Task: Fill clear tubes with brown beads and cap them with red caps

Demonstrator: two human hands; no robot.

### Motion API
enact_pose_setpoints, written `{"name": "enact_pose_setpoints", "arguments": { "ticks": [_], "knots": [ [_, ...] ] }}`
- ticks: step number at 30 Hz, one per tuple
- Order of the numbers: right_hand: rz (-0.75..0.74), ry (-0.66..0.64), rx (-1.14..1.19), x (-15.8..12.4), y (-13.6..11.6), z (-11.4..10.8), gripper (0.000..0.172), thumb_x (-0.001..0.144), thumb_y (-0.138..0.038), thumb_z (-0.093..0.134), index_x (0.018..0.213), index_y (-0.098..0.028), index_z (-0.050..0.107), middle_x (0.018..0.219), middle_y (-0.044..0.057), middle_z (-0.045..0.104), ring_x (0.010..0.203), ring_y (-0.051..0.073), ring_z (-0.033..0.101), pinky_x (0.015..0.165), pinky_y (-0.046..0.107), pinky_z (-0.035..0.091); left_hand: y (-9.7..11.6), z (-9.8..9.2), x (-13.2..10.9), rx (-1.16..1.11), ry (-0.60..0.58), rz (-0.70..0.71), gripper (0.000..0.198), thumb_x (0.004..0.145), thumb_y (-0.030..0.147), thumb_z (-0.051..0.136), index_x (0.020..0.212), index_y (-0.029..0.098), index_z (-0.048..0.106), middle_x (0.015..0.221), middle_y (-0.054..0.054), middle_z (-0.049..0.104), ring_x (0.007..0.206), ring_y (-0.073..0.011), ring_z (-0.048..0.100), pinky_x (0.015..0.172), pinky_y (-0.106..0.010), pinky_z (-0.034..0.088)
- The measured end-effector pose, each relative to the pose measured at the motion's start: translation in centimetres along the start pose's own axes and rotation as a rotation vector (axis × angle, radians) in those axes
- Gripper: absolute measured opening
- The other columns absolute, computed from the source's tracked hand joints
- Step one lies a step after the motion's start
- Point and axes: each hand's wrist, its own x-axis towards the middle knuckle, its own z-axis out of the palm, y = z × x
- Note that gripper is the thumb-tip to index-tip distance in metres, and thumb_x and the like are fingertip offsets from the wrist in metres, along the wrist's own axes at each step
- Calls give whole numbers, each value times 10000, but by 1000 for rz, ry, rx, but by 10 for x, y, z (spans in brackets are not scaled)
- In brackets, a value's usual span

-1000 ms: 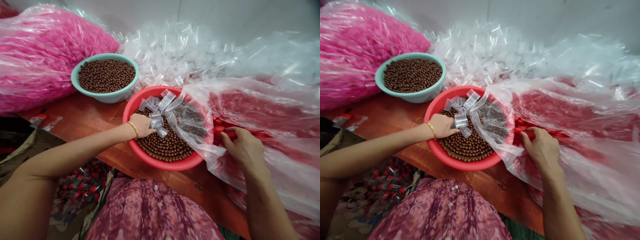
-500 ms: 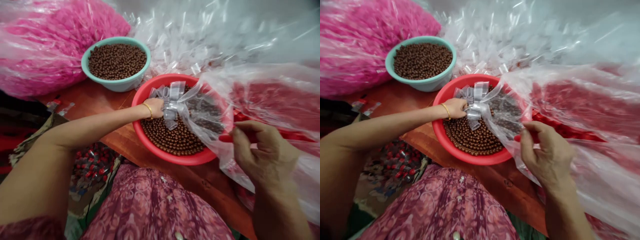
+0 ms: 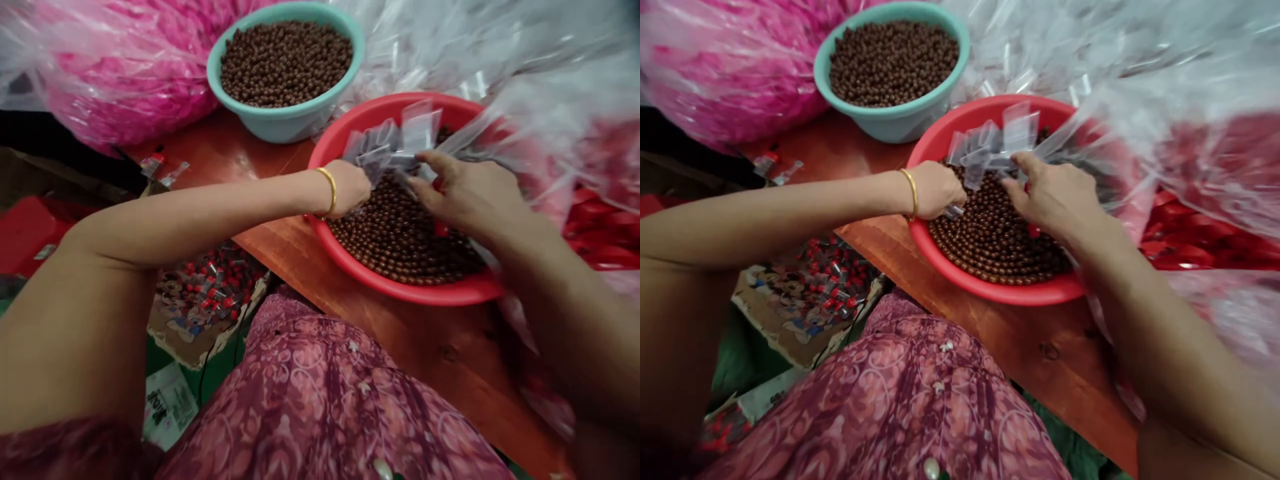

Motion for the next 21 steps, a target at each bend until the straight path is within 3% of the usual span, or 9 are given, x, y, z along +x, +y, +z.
{"name": "enact_pose_setpoints", "arguments": {
  "ticks": [3,6,8,11,13,17,21],
  "knots": [
    [157,20,100,-15,6,-19,347,874,-356,440,1109,-180,624,655,31,594,591,165,565,627,343,458,17,2,15,11,-48,50,316,750,93,538,998,220,687,1034,-63,687,1044,-233,579,891,-315,424],
    [261,52,406,-34,14,-25,275,835,-233,383,965,-172,617,582,2,544,481,124,478,471,258,400,34,6,32,1,-28,157,314,752,60,499,961,182,700,997,-100,695,999,-233,602,856,-307,438],
    [232,27,456,-46,19,-24,250,775,-193,389,921,-175,592,579,-8,531,492,132,486,449,249,384,41,9,41,-25,-4,205,312,753,53,486,960,153,697,982,-122,694,977,-239,612,827,-309,449],
    [114,-50,263,-59,20,-21,269,756,-204,382,944,-183,573,630,3,572,573,170,550,509,273,417,40,12,51,-160,-5,183,265,723,75,547,946,132,678,964,-115,691,936,-242,618,782,-306,461],
    [51,-77,85,-65,18,-20,302,781,-240,407,1027,-169,566,686,28,620,606,186,579,553,289,431,34,14,56,-386,7,164,212,692,96,604,895,127,653,901,-73,687,878,-214,617,762,-290,466],
    [-84,-123,-74,-77,15,-20,444,813,-335,503,1197,-112,503,832,94,679,646,209,622,585,308,453,20,18,64,-1124,-13,220,171,668,42,605,809,122,551,714,29,622,698,-100,584,717,-242,471],
    [-139,-44,-150,-90,16,-16,436,849,-351,490,1195,-86,498,819,113,682,673,236,637,604,336,464,15,14,65,-1650,-60,299,261,626,-34,611,818,121,526,713,40,622,701,-66,584,780,-255,472]
  ]
}}
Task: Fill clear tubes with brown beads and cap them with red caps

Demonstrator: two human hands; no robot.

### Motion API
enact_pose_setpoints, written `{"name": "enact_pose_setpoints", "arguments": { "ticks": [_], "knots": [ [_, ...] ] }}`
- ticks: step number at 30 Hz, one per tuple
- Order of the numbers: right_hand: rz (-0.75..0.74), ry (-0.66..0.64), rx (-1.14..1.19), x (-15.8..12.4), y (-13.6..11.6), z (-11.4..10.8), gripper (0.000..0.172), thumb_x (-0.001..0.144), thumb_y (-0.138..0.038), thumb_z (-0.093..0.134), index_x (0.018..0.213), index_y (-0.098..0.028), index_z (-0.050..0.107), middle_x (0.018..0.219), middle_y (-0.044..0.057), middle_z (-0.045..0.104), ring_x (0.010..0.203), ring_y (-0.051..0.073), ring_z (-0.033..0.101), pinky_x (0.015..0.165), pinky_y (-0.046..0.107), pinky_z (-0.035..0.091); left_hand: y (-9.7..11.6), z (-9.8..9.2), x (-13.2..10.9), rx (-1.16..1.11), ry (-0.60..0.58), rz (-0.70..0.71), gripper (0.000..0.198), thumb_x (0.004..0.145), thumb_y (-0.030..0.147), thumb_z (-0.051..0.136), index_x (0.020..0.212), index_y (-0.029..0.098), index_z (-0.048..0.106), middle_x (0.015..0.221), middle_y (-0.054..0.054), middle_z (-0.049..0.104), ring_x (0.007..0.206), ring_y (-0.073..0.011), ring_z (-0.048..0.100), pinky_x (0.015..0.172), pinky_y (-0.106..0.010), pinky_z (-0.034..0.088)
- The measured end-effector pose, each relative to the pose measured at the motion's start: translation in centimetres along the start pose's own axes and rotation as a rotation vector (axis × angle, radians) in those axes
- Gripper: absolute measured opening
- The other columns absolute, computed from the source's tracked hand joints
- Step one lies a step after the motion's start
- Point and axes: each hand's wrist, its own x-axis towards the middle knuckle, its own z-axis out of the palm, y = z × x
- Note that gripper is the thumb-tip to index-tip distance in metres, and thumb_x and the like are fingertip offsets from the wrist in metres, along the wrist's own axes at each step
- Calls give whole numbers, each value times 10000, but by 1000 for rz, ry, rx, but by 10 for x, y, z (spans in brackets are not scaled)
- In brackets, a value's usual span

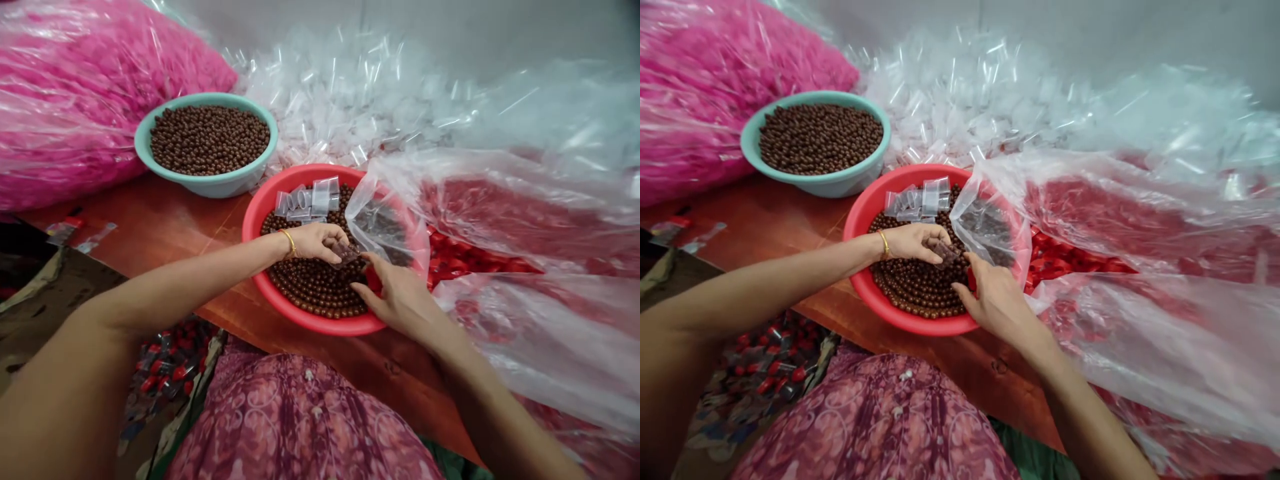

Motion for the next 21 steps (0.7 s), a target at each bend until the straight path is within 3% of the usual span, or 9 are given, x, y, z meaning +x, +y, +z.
{"name": "enact_pose_setpoints", "arguments": {
  "ticks": [5,8,13,15,21],
  "knots": [
    [21,90,-48,-2,-6,5,412,866,-282,461,1207,-51,486,766,118,677,681,249,641,680,384,473,14,4,-11,-229,42,47,311,619,-34,650,879,116,569,780,16,645,734,-65,592,798,-242,468],
    [65,111,123,5,-7,4,357,888,-246,423,1197,-87,503,740,80,669,653,210,633,669,350,484,16,6,-19,-322,70,74,336,647,57,692,946,139,563,829,2,642,755,-79,601,729,-219,474],
    [112,288,295,19,-3,3,255,916,-297,404,1043,-160,578,860,80,663,793,182,627,713,309,489,14,7,-26,-285,81,224,426,607,217,780,963,151,555,820,-1,627,728,-93,580,606,-184,457],
    [110,231,268,23,-2,2,245,920,-288,399,977,-162,600,842,76,652,789,175,619,717,300,480,14,5,-25,-234,96,262,412,604,209,784,939,143,554,840,-15,641,736,-91,579,594,-170,443],
    [11,-180,18,16,3,-13,307,937,-291,386,850,-161,649,778,73,647,721,178,608,689,308,450,12,-3,-21,-239,227,229,391,671,291,741,961,139,528,915,-54,669,664,-82,603,506,-156,388]
  ]
}}
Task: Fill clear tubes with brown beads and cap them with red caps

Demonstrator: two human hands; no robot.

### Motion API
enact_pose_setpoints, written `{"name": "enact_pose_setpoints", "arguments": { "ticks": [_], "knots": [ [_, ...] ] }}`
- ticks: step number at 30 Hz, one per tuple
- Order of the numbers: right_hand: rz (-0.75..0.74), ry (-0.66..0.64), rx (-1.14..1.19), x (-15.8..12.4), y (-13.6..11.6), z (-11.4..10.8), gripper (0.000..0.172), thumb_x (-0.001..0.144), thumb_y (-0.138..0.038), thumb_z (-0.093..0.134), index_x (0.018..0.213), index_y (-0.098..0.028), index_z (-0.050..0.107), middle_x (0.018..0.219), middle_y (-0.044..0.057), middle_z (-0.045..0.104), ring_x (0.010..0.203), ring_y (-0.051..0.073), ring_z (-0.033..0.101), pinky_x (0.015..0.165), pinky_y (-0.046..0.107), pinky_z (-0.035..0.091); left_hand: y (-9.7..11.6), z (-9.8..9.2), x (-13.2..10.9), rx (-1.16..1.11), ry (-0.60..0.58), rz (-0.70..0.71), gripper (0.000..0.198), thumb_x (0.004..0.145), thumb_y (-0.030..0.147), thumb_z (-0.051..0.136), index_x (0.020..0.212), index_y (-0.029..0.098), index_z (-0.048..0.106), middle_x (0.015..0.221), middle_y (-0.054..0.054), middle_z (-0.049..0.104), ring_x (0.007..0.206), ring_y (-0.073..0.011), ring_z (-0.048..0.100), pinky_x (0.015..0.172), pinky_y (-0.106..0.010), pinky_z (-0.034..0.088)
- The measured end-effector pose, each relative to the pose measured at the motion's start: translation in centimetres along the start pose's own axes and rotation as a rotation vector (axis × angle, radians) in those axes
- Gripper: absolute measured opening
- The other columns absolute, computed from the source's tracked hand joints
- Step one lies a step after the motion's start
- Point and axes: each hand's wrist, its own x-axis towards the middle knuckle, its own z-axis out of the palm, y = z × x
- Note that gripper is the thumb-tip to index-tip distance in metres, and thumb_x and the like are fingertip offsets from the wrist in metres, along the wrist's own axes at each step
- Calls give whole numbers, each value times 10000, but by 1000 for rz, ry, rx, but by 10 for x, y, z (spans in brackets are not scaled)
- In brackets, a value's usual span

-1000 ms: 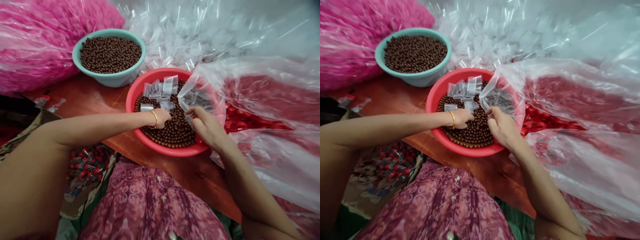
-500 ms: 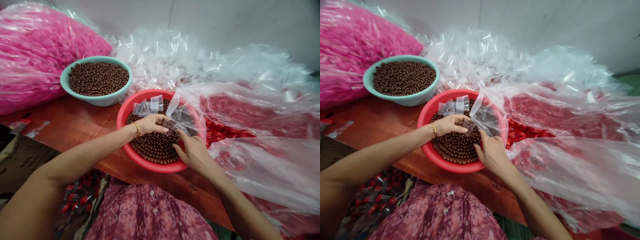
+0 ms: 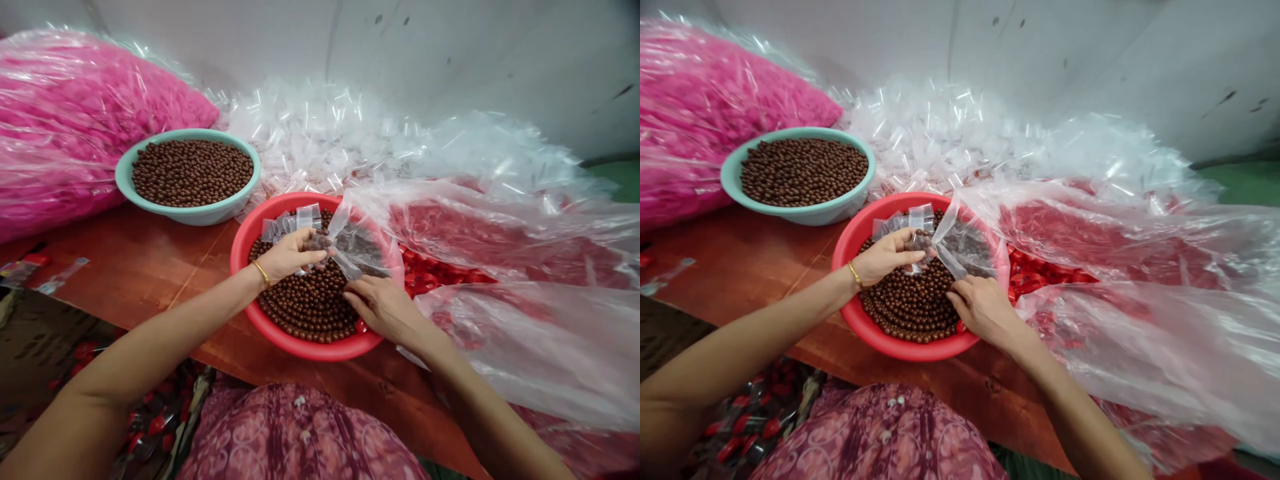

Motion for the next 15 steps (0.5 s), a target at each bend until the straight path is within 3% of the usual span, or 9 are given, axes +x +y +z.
{"name": "enact_pose_setpoints", "arguments": {
  "ticks": [6,10,15],
  "knots": [
    [-23,29,-166,-17,-1,-6,285,916,-314,451,1051,-134,627,971,114,654,874,222,603,800,370,434,1,5,-2,-61,-36,19,374,673,250,737,959,139,524,889,-44,674,704,-101,643,573,-171,436],
    [-69,-152,-194,-15,-5,-15,325,945,-296,374,981,-170,672,877,92,645,820,223,580,772,389,416,2,6,-5,-47,-43,45,347,670,172,718,969,131,548,875,-37,676,699,-82,622,610,-179,450],
    [-254,-269,-67,-14,4,-34,339,956,-277,353,1104,-175,641,957,96,663,855,189,585,786,349,432,3,3,-7,-24,-43,4,349,667,151,690,989,127,557,861,-38,671,674,-87,614,544,-169,428]
  ]
}}
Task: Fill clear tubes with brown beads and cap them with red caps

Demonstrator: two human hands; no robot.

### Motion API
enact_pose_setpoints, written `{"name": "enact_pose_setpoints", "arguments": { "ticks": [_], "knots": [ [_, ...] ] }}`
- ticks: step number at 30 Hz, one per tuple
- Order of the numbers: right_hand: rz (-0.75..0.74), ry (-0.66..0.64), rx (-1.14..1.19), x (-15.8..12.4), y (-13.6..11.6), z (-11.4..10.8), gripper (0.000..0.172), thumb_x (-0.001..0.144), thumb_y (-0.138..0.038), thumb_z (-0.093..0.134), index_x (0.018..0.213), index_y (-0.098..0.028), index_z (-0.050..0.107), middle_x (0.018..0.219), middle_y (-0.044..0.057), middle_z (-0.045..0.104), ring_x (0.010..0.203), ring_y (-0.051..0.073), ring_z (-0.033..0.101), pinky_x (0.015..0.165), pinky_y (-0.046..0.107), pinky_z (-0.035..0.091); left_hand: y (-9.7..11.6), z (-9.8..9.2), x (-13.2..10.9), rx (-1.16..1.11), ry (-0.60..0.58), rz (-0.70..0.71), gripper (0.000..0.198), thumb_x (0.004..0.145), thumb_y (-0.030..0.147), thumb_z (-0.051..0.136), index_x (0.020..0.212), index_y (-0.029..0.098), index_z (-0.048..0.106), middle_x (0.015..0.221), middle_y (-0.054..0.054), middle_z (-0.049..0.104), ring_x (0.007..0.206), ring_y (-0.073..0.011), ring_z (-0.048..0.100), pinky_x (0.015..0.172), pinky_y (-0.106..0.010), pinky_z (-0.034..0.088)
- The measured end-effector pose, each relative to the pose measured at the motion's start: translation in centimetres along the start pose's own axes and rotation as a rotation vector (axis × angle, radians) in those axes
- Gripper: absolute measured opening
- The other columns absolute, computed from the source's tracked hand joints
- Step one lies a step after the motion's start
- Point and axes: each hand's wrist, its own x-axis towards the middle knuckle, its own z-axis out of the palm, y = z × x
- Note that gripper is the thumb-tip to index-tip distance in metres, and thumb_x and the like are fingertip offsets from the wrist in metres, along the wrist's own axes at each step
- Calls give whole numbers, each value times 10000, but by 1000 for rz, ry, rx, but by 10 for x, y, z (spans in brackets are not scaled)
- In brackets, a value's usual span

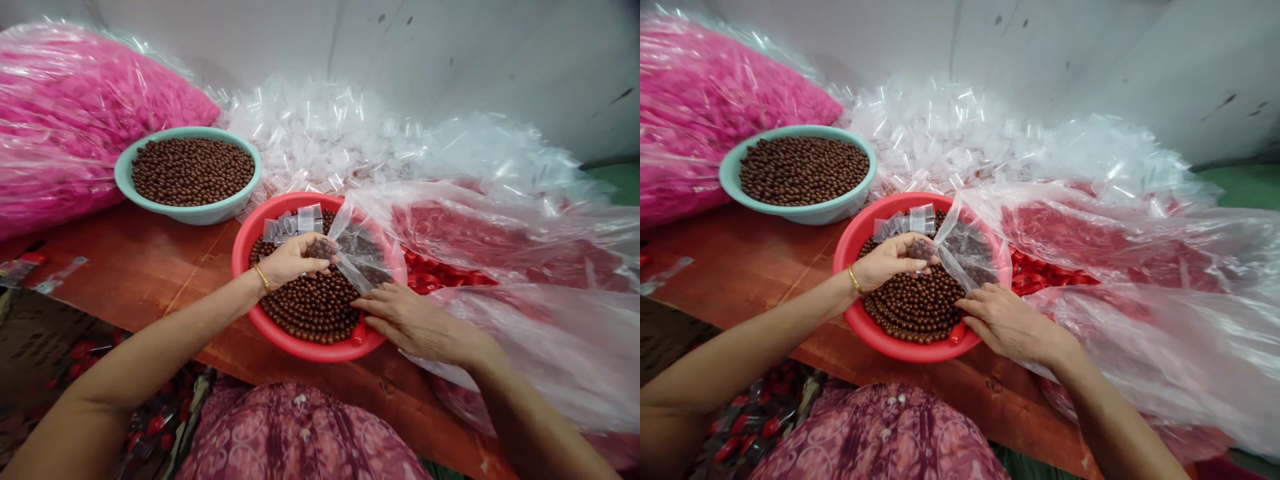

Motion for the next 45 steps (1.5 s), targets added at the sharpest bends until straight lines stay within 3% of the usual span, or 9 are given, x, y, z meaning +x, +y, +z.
{"name": "enact_pose_setpoints", "arguments": {
  "ticks": [6,14,23,28,30,36,39,43,45],
  "knots": [
    [31,48,-51,-1,1,1,345,939,-203,370,1179,-200,618,1111,106,656,917,202,586,812,364,411,0,5,0,143,34,-54,315,664,99,645,967,122,563,835,-30,667,647,-71,582,504,-143,406],
    [44,-139,-38,24,-4,0,317,900,-365,477,1052,-166,671,908,100,687,811,203,586,761,338,330,5,9,-3,222,86,-87,229,690,130,648,899,120,554,685,27,584,530,-47,539,440,-136,358],
    [64,-73,34,38,-6,14,211,895,-248,485,931,-145,666,891,74,686,836,182,608,777,317,324,6,10,-3,186,78,-88,209,665,117,629,855,134,543,632,46,553,487,-43,504,437,-155,340],
    [136,13,10,48,-17,18,498,883,-534,451,1095,-115,618,978,130,671,866,225,617,765,340,354,4,11,-2,174,127,-78,214,639,113,606,838,143,535,601,45,558,478,-56,504,435,-169,320],
    [131,16,-39,57,-22,22,488,882,-526,457,1116,-129,619,1036,145,651,883,235,613,739,339,354,5,10,-2,158,172,-56,199,626,107,582,812,149,524,601,44,567,470,-54,498,433,-171,314],
    [-16,5,-106,82,-26,32,310,917,-305,446,1117,-153,627,1107,138,634,973,243,589,762,357,350,9,7,0,-47,172,-155,192,609,120,541,791,157,493,596,22,602,464,-74,513,444,-184,343],
    [-103,76,-220,92,-20,32,348,934,-226,383,1220,-148,565,1166,145,616,994,255,571,778,384,361,11,6,1,-124,292,-108,198,593,110,521,781,159,481,575,35,589,452,-72,507,455,-184,369],
    [-447,103,-380,114,-11,29,343,933,-183,380,1220,-224,563,1277,83,571,1132,254,493,913,428,346,13,5,2,-170,433,-1,210,582,114,485,784,170,468,574,46,584,463,-81,517,442,-177,369],
    [-575,73,-455,126,-10,28,295,917,-167,410,1125,-231,610,1207,51,611,1126,232,493,958,417,340,14,4,1,-179,451,7,202,584,120,466,779,173,466,580,41,586,463,-85,519,422,-174,356]
  ]
}}
